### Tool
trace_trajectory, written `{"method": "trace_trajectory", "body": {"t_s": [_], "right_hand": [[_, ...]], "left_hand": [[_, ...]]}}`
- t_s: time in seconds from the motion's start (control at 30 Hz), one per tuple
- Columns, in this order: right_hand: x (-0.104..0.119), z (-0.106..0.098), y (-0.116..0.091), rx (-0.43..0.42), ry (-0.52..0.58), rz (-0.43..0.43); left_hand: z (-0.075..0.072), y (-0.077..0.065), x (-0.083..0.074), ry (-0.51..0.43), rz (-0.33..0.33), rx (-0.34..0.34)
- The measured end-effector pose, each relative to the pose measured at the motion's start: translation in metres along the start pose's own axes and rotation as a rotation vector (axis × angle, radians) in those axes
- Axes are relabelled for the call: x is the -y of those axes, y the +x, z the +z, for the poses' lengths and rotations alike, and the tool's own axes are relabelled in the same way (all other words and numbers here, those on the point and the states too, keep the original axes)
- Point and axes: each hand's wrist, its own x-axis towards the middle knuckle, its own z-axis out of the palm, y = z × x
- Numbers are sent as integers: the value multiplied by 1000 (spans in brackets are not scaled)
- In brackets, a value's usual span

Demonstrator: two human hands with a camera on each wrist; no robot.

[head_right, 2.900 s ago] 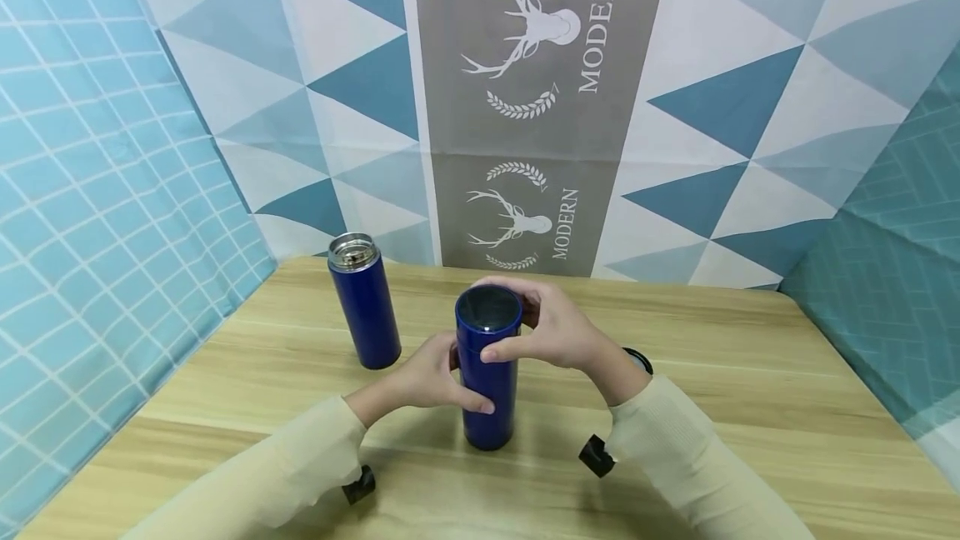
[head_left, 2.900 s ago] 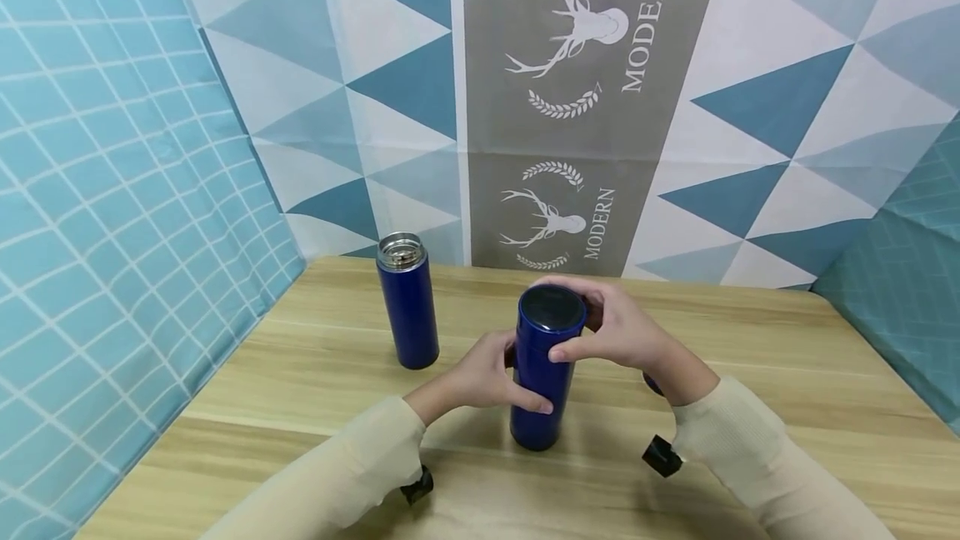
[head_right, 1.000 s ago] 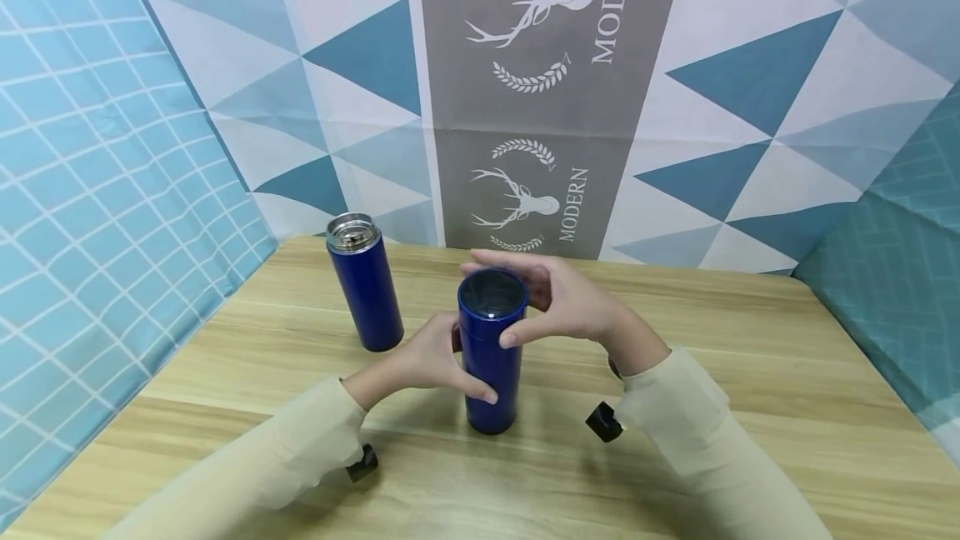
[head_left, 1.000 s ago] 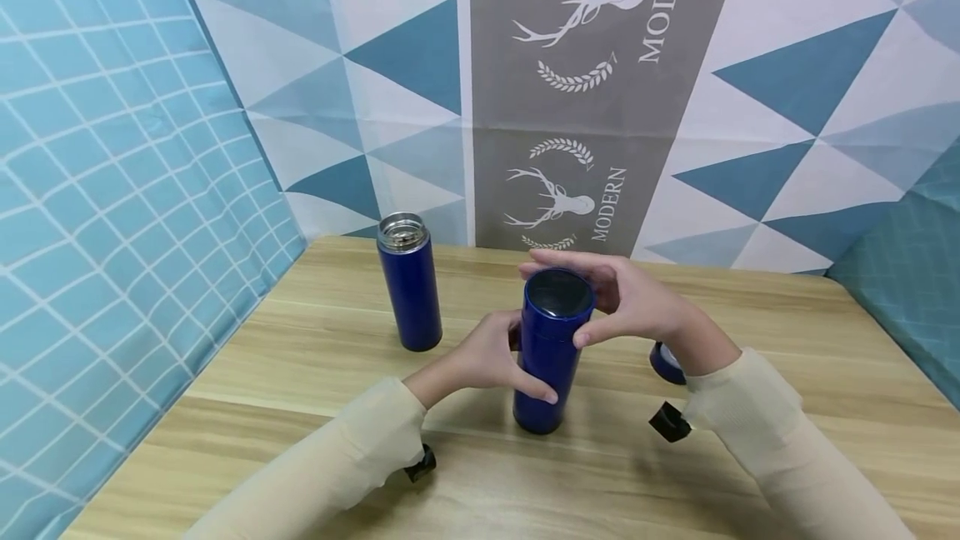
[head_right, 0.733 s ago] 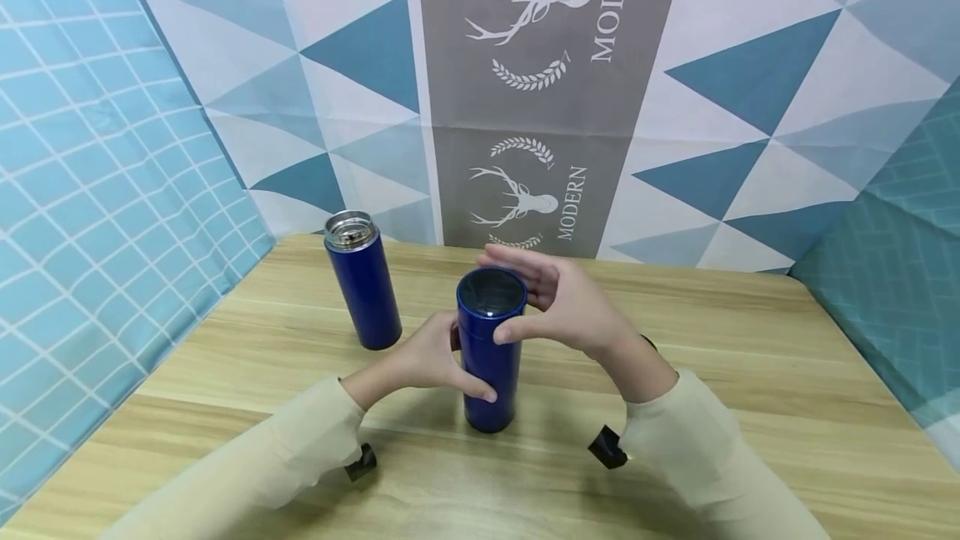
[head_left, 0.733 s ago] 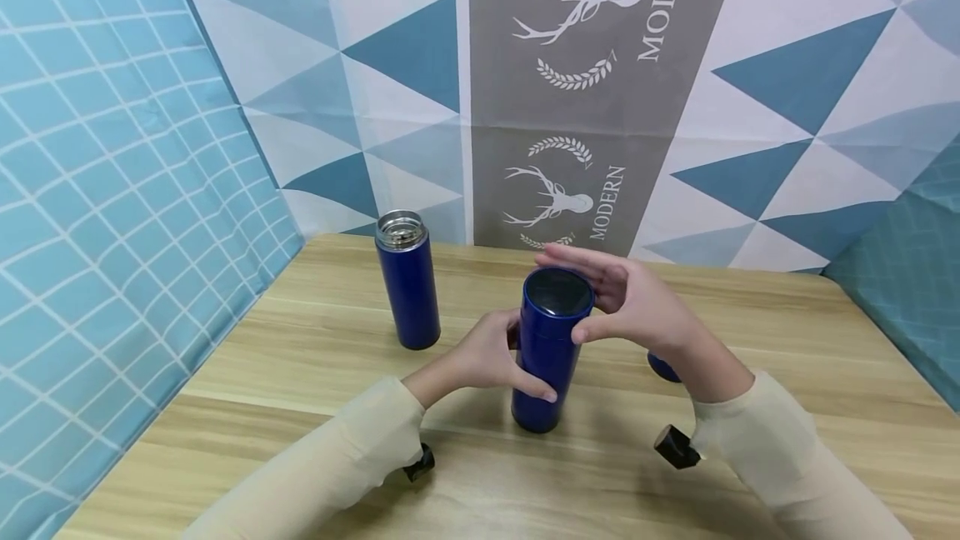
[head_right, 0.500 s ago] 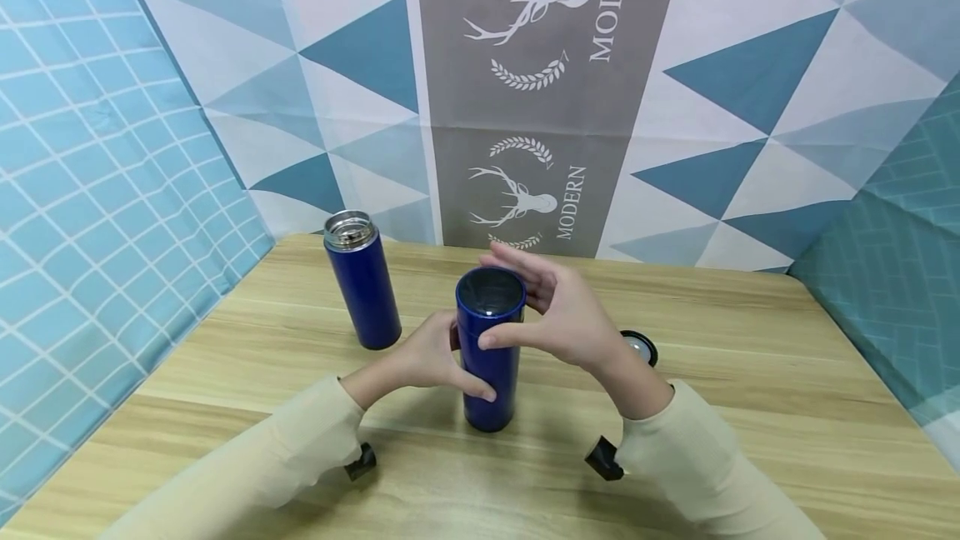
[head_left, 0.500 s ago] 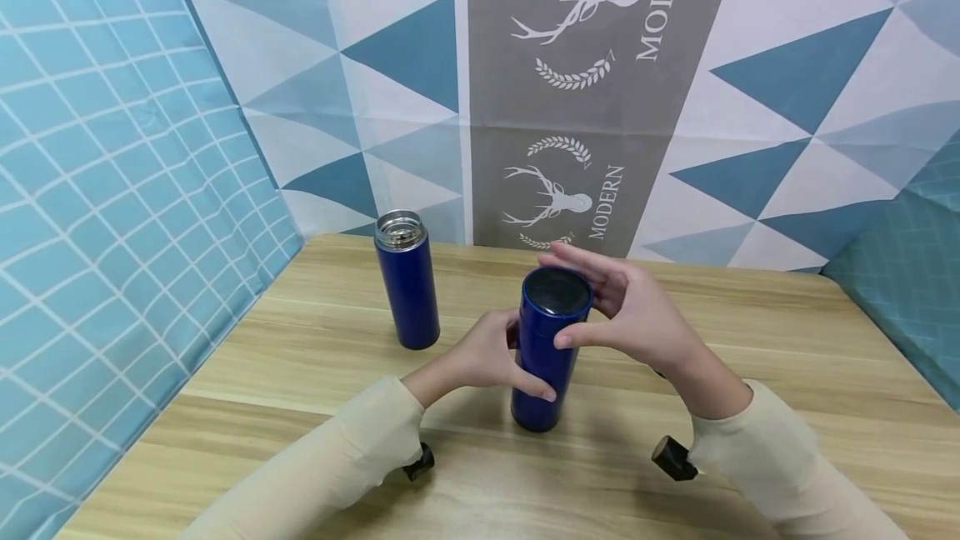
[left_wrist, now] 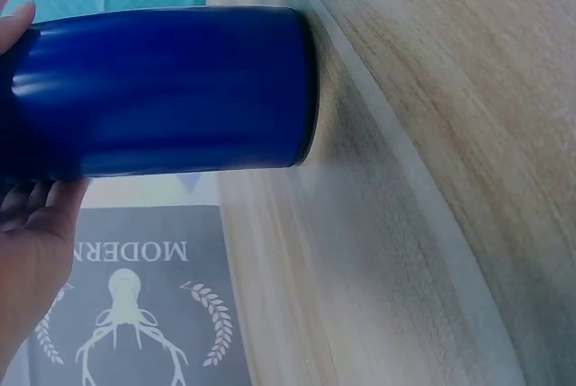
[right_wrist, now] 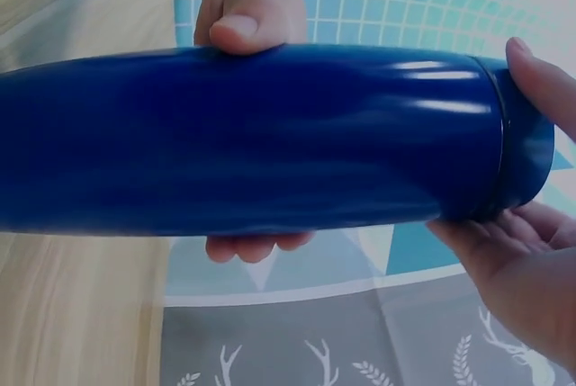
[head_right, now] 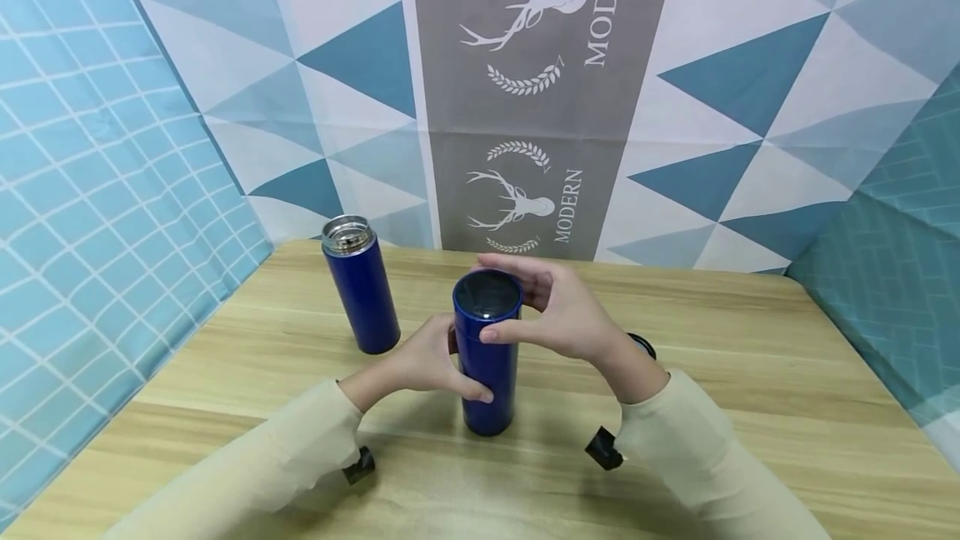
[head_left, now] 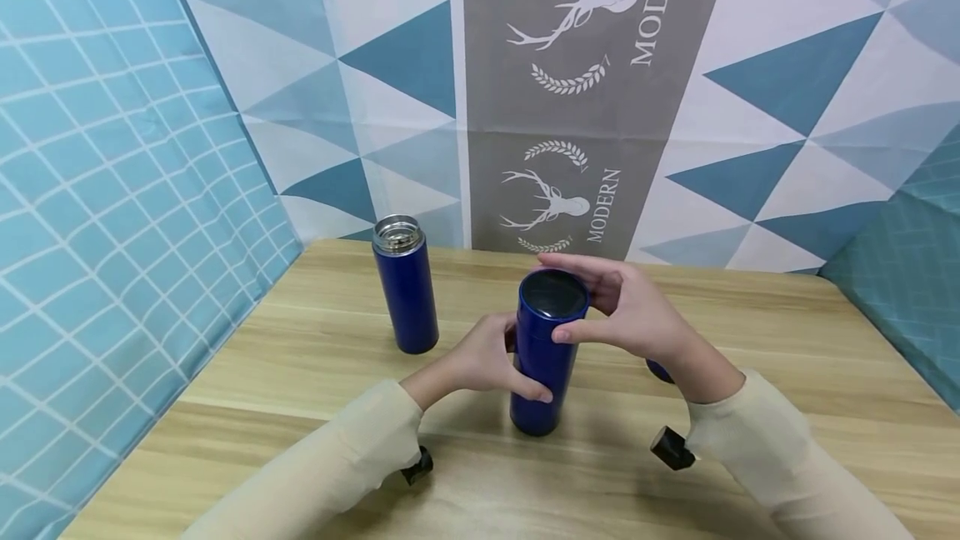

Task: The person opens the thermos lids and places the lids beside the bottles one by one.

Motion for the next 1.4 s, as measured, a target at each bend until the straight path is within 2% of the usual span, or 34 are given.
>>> {"method": "trace_trajectory", "body": {"t_s": [0.3, 0.67, 0.9, 1.4], "right_hand": [[-10, -7, 4, 84, 61, -73], [-17, -18, 14, 248, 118, -161], [-19, -22, 16, 287, 137, -132], [-26, -28, 26, 411, 258, -175]], "left_hand": [[-2, 0, -1, -9, -5, 13], [-3, 1, -1, 1, -7, 17], [-1, 1, -2, -21, -15, 15], [0, 0, -2, -6, -23, 16]]}}
